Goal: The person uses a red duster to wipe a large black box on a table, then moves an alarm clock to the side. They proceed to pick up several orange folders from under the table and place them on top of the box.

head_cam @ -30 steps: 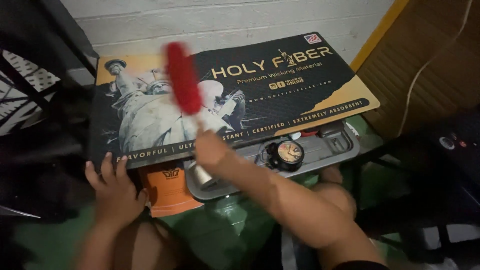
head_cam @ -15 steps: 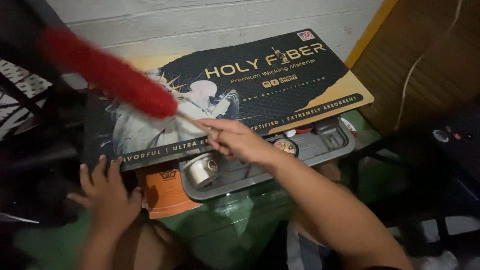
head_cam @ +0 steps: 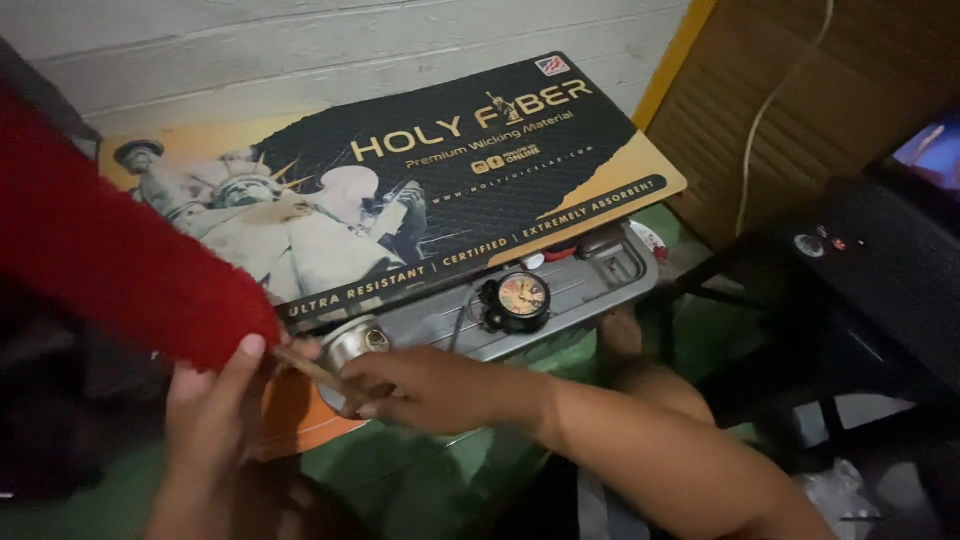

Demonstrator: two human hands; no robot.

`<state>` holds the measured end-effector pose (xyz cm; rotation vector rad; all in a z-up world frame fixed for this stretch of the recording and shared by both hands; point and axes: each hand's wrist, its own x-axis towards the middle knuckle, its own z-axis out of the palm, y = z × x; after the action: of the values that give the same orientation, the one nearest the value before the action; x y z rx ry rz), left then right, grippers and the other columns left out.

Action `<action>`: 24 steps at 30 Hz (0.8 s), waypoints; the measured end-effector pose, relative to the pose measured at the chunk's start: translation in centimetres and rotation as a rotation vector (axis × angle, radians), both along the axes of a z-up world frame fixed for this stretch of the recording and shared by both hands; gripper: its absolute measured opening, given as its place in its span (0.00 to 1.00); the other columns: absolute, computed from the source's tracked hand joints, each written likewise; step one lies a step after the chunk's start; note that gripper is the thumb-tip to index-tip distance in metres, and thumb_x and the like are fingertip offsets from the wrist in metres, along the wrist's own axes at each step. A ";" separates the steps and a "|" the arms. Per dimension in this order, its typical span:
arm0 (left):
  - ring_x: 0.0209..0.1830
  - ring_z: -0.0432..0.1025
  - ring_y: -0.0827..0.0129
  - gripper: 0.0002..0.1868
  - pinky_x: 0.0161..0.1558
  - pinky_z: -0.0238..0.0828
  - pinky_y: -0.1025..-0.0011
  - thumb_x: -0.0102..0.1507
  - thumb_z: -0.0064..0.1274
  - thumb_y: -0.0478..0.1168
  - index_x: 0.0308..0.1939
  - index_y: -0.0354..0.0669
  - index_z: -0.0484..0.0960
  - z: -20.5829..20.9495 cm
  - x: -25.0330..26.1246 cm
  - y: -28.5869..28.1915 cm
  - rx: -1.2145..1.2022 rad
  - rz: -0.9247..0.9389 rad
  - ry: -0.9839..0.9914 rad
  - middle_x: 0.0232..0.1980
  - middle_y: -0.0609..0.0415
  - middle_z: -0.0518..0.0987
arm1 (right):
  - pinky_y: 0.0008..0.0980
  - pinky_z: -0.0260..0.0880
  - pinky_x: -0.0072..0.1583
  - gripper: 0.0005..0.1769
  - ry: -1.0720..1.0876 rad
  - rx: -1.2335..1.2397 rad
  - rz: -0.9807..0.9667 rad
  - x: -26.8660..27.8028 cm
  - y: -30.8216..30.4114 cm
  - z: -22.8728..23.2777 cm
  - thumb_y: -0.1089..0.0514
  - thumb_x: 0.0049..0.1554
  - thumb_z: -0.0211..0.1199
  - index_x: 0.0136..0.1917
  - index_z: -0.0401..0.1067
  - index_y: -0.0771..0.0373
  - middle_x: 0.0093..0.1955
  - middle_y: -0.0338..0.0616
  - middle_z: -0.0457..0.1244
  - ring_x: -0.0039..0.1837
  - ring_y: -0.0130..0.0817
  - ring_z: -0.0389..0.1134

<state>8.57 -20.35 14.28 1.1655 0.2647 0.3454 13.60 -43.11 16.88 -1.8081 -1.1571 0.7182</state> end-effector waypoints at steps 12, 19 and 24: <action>0.55 0.73 0.60 0.38 0.58 0.64 0.63 0.55 0.62 0.36 0.70 0.46 0.71 -1.2 -2.7 3.0 0.779 -0.022 0.466 0.58 0.48 0.82 | 0.52 0.68 0.65 0.35 -0.368 -0.911 -0.524 7.8 -9.6 1.2 0.42 0.58 0.68 0.73 0.63 0.56 0.71 0.48 0.57 0.70 0.52 0.61; 0.66 0.79 0.75 0.41 0.66 0.69 0.72 0.54 0.66 0.31 0.72 0.54 0.76 -1.9 -5.4 2.3 0.563 -0.628 0.493 0.68 0.59 0.87 | 0.26 0.84 0.52 0.25 -0.400 -0.148 -0.241 8.2 -9.5 1.6 0.69 0.57 0.60 0.66 0.72 0.52 0.57 0.45 0.73 0.52 0.32 0.78; 0.59 0.84 0.87 0.26 0.63 0.75 0.85 0.60 0.66 0.40 0.62 0.58 0.83 -2.4 -5.9 -0.7 0.589 -1.184 0.687 0.60 0.69 0.92 | 0.44 0.64 0.68 0.53 -0.214 -0.735 -0.554 10.0 -12.6 -2.8 0.47 0.43 0.81 0.75 0.57 0.56 0.76 0.46 0.56 0.73 0.46 0.61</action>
<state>2.70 -21.10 11.86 1.7809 0.0190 -1.1039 23.58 -55.71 14.08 -2.7195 -0.4629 0.6650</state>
